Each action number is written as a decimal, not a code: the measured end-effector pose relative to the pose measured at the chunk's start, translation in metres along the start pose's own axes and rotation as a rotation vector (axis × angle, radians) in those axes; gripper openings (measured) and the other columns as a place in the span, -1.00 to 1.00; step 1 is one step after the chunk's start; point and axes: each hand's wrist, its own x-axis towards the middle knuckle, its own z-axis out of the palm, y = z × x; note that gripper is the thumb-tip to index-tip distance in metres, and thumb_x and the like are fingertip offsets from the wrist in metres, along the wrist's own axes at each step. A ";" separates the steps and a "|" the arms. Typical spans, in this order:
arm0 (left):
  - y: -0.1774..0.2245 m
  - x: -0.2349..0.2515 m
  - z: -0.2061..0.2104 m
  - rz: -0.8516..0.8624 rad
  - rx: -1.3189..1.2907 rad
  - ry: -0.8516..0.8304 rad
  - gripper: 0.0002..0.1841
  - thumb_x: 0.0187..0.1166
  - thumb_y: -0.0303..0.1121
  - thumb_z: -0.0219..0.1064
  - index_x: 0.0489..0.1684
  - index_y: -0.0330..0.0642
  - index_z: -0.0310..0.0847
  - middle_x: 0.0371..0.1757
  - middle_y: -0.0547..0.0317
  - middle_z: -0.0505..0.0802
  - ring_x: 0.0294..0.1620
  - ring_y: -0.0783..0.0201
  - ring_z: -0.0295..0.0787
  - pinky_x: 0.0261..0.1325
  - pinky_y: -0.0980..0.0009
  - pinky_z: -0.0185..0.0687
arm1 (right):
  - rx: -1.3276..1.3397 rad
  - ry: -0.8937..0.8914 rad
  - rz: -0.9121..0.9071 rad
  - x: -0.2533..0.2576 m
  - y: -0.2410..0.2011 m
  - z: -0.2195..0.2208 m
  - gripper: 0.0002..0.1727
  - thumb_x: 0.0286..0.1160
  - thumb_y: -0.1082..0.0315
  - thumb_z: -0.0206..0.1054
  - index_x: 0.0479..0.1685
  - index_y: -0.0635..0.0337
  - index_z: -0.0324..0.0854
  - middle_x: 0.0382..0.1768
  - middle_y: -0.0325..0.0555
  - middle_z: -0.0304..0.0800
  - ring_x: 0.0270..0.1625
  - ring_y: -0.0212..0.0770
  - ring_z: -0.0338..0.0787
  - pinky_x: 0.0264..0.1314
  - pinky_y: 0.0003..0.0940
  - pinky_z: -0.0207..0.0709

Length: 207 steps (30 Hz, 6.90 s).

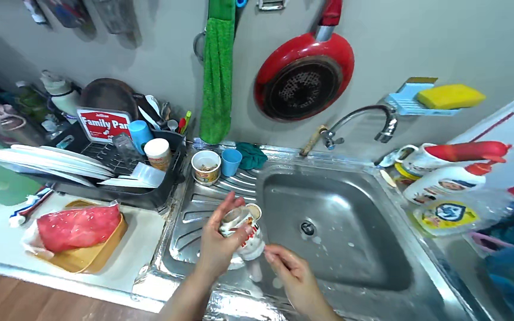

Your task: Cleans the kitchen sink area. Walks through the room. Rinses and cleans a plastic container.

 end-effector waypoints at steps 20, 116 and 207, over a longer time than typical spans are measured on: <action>0.020 -0.004 -0.005 0.057 -0.057 -0.290 -0.28 0.50 -0.35 0.51 0.73 -0.08 0.36 0.37 -0.09 0.77 0.29 0.07 0.79 0.38 0.13 0.73 | 0.500 -0.245 0.167 0.022 0.002 -0.035 -0.82 0.66 0.07 0.35 0.02 -0.25 0.83 -0.40 -0.57 0.73 -0.53 -0.74 0.45 -0.51 -0.79 0.32; 0.047 0.016 -0.002 0.024 0.291 -0.703 -0.45 0.32 -0.28 0.68 0.29 -0.27 0.67 0.11 0.07 0.87 0.14 0.34 0.83 0.26 0.33 0.78 | 0.102 -0.391 0.015 0.015 -0.031 -0.078 -0.80 0.75 0.09 0.25 0.11 -0.27 0.78 -0.21 -0.62 0.85 -0.28 -0.78 0.68 -0.22 -0.80 0.56; -0.041 -0.008 -0.024 0.057 0.697 -0.353 -0.39 0.13 -0.24 0.76 0.18 -0.08 0.58 0.09 0.23 0.80 0.12 0.33 0.77 0.25 0.24 0.77 | -0.208 -0.153 0.091 0.029 0.008 -0.022 -0.65 0.78 0.10 0.17 0.13 0.12 0.77 0.12 -0.15 0.75 0.12 -0.32 0.76 0.24 -0.27 0.70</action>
